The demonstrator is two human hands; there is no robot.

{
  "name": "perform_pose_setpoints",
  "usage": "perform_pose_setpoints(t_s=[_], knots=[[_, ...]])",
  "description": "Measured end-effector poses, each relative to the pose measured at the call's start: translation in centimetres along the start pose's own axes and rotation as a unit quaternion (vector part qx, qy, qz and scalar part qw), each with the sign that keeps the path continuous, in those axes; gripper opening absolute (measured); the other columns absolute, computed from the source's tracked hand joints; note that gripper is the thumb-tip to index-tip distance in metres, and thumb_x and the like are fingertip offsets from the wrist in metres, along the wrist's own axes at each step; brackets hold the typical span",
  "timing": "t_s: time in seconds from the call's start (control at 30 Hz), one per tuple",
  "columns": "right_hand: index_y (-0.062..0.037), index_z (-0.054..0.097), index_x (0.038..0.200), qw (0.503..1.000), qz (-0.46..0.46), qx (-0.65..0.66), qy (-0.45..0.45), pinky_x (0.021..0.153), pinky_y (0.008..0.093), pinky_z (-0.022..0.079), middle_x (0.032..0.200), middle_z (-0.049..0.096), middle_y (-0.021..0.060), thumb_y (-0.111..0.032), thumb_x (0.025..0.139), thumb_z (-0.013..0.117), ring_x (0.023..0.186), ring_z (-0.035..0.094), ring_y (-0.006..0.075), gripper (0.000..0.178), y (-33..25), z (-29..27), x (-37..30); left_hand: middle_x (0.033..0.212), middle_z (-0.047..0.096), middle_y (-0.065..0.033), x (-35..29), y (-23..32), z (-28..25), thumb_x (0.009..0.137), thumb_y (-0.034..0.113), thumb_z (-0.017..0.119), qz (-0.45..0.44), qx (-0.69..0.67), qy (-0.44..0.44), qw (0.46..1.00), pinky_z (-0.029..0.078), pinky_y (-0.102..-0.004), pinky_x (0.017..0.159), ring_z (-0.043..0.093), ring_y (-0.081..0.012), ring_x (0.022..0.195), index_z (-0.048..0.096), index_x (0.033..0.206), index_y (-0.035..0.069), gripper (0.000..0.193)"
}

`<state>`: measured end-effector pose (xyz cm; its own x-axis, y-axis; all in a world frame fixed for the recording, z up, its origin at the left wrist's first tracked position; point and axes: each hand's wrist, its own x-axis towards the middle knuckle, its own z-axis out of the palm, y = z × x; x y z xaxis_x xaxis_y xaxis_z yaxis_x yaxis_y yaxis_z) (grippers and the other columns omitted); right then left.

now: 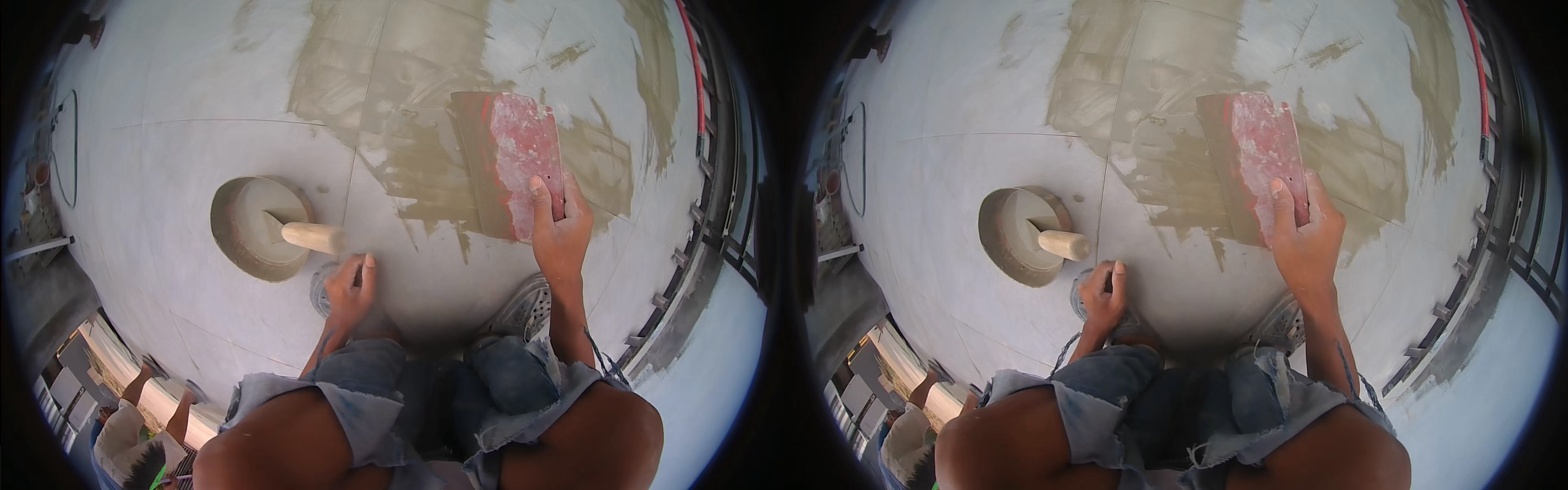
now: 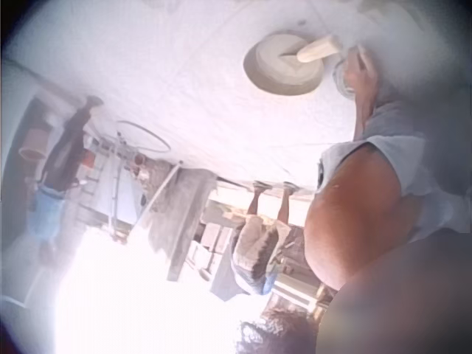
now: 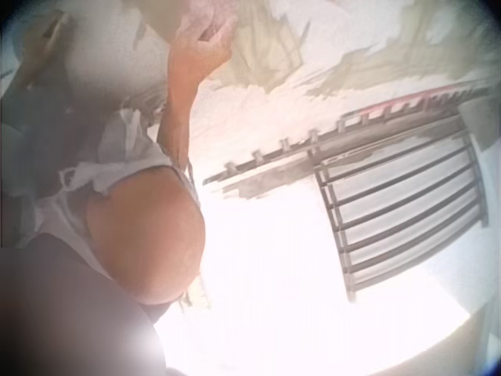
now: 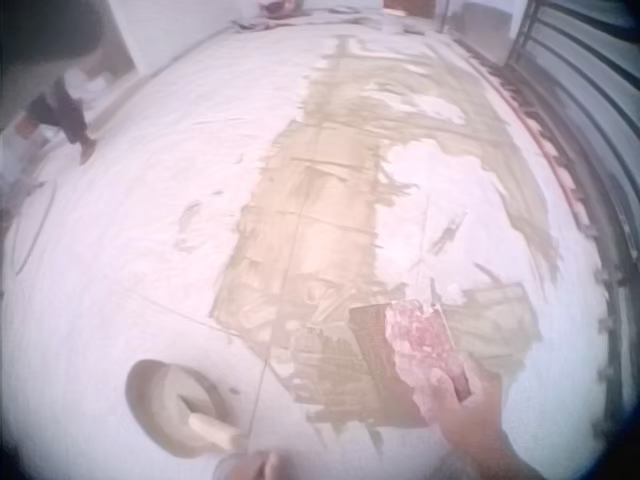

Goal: The person scoops a beige compound from a bucket using a trowel and spreads it onto a tiled floor. The person repeatedly scoops and spreads the material across the floor surface.

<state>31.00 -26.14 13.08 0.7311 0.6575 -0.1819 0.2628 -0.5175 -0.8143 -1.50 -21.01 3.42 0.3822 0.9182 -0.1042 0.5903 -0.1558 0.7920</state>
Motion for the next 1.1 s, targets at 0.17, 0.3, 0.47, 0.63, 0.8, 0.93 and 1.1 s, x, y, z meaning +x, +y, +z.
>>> perform_pose_setpoints(t_s=[0.17, 0.3, 0.47, 0.63, 0.8, 0.93, 1.1], knots=[[0.005, 0.067, 0.115, 0.987, 0.084, 0.128, 0.056, 0.084, 0.0278, 0.051, 0.102, 0.069, 0.0029, -0.02, 0.108, 0.068, 0.094, 0.058, 0.0089, 0.026, 4.1, 0.2, -1.5, 0.071, 0.066, -0.0115, 0.0, 0.1, -0.3, 0.104, 0.015, 0.071, -0.012, 0.011, -0.023, 1.0, 0.048, -0.0353, 0.058, 0.061, -0.0214, 0.059, 0.071, 0.092, 0.001, 0.018], [0.0068, 0.062, 0.126, 0.979, 0.081, 0.181, 0.055, 0.093, 0.0269, 0.051, 0.113, 0.068, 0.0057, -0.015, 0.109, 0.066, 0.101, 0.061, 0.0098, 0.028, 7.4, 2.5, -3.2, 0.074, 0.066, -0.0133, 0.1, 0.3, 0.0, 0.104, 0.015, 0.07, -0.002, -0.007, -0.013, 1.0, 0.048, -0.0362, 0.06, 0.06, -0.0237, 0.06, 0.069, 0.09, 0.0, 0.021], [0.0068, 0.057, 0.134, 0.967, 0.049, 0.248, 0.033, 0.098, 0.0269, 0.05, 0.12, 0.068, 0.0089, -0.01, 0.109, 0.063, 0.109, 0.062, 0.0111, 0.03, 5.4, 6.2, -1.2, 0.074, 0.066, -0.0135, 0.2, 0.3, -0.2, 0.104, 0.014, 0.07, 0.002, 0.002, -0.012, 1.0, 0.048, -0.0368, 0.06, 0.06, -0.0244, 0.06, 0.069, 0.09, 0.0, 0.02], [0.0072, 0.057, 0.134, 0.964, 0.071, 0.256, -0.011, 0.096, 0.0274, 0.051, 0.121, 0.069, 0.0098, -0.009, 0.109, 0.064, 0.109, 0.063, 0.0112, 0.031, 3.5, 7.0, 0.9, 0.073, 0.066, -0.0136, 0.1, 0.4, -0.1, 0.104, 0.013, 0.07, -0.002, -0.012, -0.007, 1.0, 0.048, -0.0371, 0.06, 0.061, -0.0243, 0.061, 0.069, 0.09, 0.0, 0.02], [0.0076, 0.058, 0.133, 0.979, 0.062, 0.195, 0.025, 0.095, 0.0267, 0.051, 0.12, 0.068, 0.0096, -0.009, 0.108, 0.064, 0.108, 0.063, 0.0102, 0.03, 3.7, 5.0, 0.3, 0.079, 0.07, -0.0163, 0.1, 0.4, -0.5, 0.102, 0.009, 0.072, -0.014, 0.015, -0.03, 0.999, 0.053, -0.0408, 0.063, 0.07, -0.0351, 0.068, 0.07, 0.094, 0.002, 0.01], [0.0073, 0.059, 0.132, 0.978, 0.043, 0.203, 0.033, 0.092, 0.0255, 0.051, 0.117, 0.068, 0.0075, -0.008, 0.108, 0.065, 0.105, 0.062, 0.0089, 0.029, 4.9, 4.8, -0.2, 0.079, 0.071, -0.0164, -0.1, 0.3, -0.3, 0.101, 0.009, 0.072, -0.016, 0.013, -0.031, 0.999, 0.053, -0.0416, 0.064, 0.07, -0.0348, 0.069, 0.07, 0.095, 0.002, 0.01], [0.0073, 0.059, 0.132, 0.977, 0.063, 0.204, 0.017, 0.091, 0.0239, 0.05, 0.116, 0.067, 0.0066, -0.009, 0.108, 0.067, 0.104, 0.061, 0.0078, 0.03, 4.6, 4.5, -0.3, 0.079, 0.071, -0.0167, -0.1, 0.5, -0.3, 0.101, 0.01, 0.072, -0.011, 0.01, -0.029, 0.999, 0.053, -0.0414, 0.064, 0.07, -0.035, 0.068, 0.071, 0.096, 0.002, 0.01]])
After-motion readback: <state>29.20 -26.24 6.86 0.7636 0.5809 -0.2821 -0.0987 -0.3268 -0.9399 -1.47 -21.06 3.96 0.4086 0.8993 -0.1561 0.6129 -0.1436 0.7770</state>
